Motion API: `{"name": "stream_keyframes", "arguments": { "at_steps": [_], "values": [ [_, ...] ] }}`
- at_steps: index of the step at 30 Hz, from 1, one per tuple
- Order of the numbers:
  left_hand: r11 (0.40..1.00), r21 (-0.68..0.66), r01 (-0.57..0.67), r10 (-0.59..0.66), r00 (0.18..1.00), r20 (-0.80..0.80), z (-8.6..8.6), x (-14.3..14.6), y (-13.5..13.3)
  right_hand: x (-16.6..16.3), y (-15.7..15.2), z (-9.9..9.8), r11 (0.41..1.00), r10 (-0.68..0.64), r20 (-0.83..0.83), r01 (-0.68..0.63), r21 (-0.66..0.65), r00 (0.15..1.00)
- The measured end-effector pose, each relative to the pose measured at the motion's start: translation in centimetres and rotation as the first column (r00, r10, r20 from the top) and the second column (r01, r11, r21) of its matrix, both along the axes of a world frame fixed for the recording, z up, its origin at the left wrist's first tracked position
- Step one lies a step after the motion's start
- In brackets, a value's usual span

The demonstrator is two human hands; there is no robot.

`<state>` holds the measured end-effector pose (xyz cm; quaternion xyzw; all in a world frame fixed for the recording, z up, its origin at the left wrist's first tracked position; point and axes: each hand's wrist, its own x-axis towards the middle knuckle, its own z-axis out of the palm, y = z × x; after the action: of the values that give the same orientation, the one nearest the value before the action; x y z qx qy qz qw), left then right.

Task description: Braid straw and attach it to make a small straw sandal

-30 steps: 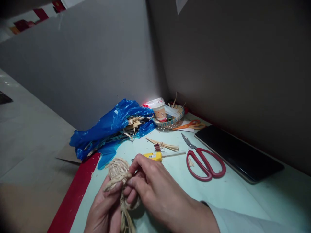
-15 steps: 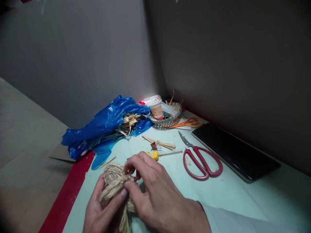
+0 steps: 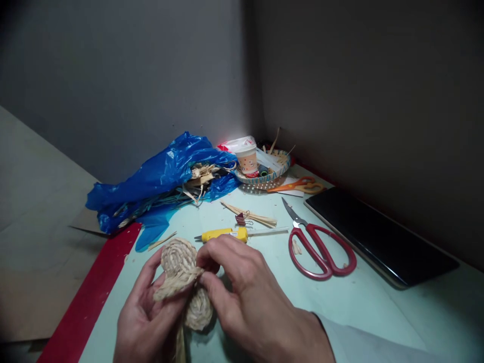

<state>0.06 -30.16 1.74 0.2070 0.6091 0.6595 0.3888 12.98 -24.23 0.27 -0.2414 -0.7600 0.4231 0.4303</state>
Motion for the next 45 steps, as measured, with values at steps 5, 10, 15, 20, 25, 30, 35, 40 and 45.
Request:
{"name": "stream_keyframes", "arguments": {
  "at_steps": [5,10,15,20,25,30,35,40,45],
  "values": [
    [0.998,0.016,-0.067,0.067,0.998,0.016,-0.4,0.0,0.0,-0.4,0.2,-0.4,0.997,0.025,0.012,-0.024,-0.073,1.0],
    [0.996,0.037,-0.081,0.081,0.997,0.016,-0.6,0.3,0.0,-0.8,0.5,-0.9,0.989,0.04,-0.045,-0.045,-0.138,0.998],
    [0.991,0.054,-0.121,0.12,0.992,0.024,-0.4,0.7,0.1,-1.0,0.6,-1.2,0.979,0.059,-0.105,-0.078,-0.19,0.993],
    [0.99,0.104,-0.093,0.093,0.996,0.001,-1.0,0.5,0.2,-1.1,0.5,-1.7,0.971,0.06,-0.091,-0.079,-0.225,0.994],
    [0.991,0.116,-0.063,0.069,0.997,-0.047,-1.5,-0.1,0.2,-1.2,0.6,-1.7,0.95,0.047,-0.064,-0.064,-0.305,0.997],
    [0.99,0.136,-0.02,0.021,1.0,-0.01,-1.3,-0.4,0.3,-1.4,0.6,-1.4,0.948,0.039,-0.038,-0.049,-0.315,0.999],
    [0.994,0.105,0.041,-0.034,0.998,-0.062,-0.6,-0.3,0.2,-1.4,0.6,-1.1,0.939,-0.001,-0.049,-0.016,-0.344,0.999],
    [0.977,0.18,0.112,-0.126,0.989,0.072,-0.1,-0.3,-0.3,-1.4,0.5,-0.6,0.875,0.009,-0.099,-0.056,-0.481,0.995],
    [0.97,0.193,0.147,-0.184,0.965,0.189,-0.2,-0.5,-0.4,-1.3,0.6,-0.2,0.888,0.009,-0.138,-0.071,-0.454,0.99]
  ]
}}
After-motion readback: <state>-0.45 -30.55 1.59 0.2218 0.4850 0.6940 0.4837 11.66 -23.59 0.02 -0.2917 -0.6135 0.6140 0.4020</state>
